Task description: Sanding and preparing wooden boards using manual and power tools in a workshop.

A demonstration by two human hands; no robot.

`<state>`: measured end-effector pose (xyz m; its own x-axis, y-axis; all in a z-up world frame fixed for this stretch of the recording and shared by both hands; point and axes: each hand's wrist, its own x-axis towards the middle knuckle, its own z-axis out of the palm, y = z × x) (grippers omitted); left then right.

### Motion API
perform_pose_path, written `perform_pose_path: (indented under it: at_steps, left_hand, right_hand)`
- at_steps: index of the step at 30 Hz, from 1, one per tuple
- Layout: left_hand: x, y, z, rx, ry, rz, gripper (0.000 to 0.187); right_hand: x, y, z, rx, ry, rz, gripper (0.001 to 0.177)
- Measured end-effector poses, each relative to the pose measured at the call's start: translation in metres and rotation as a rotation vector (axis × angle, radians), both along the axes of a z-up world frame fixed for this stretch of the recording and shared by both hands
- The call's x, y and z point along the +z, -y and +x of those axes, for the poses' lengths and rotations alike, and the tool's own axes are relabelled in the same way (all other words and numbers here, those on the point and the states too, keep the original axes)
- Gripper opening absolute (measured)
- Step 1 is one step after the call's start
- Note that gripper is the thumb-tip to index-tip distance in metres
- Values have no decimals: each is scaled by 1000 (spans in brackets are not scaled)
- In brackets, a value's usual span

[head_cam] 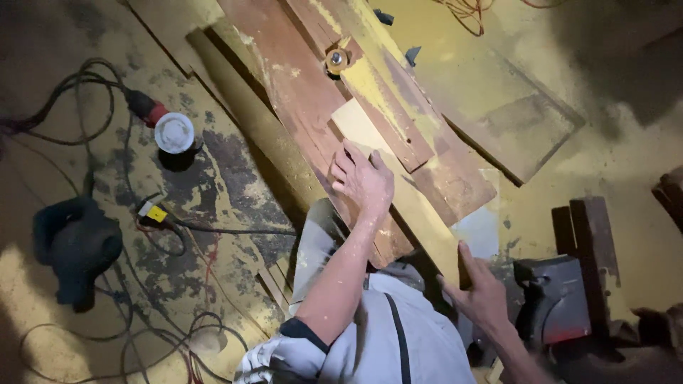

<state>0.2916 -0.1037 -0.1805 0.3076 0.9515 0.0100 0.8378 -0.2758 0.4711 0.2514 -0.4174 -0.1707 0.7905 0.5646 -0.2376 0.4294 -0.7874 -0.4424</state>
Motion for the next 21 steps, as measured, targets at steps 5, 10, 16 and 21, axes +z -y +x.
perform_pose_path:
  at_steps: [5,10,16,21]
  left_hand:
    - [-2,-14,17,105,-49,-9,62]
    - [-13,-18,26,190,40,207,58]
    - [-10,-33,34,223,7,172,57]
    - [-19,-39,36,223,58,212,57]
  right_hand:
    - [-12,-14,7,5,17,-36,95]
    - [-9,-25,14,5,-32,-29,94]
    - [-18,-34,21,98,117,103,94]
    - [-12,-48,21,-7,70,100,93]
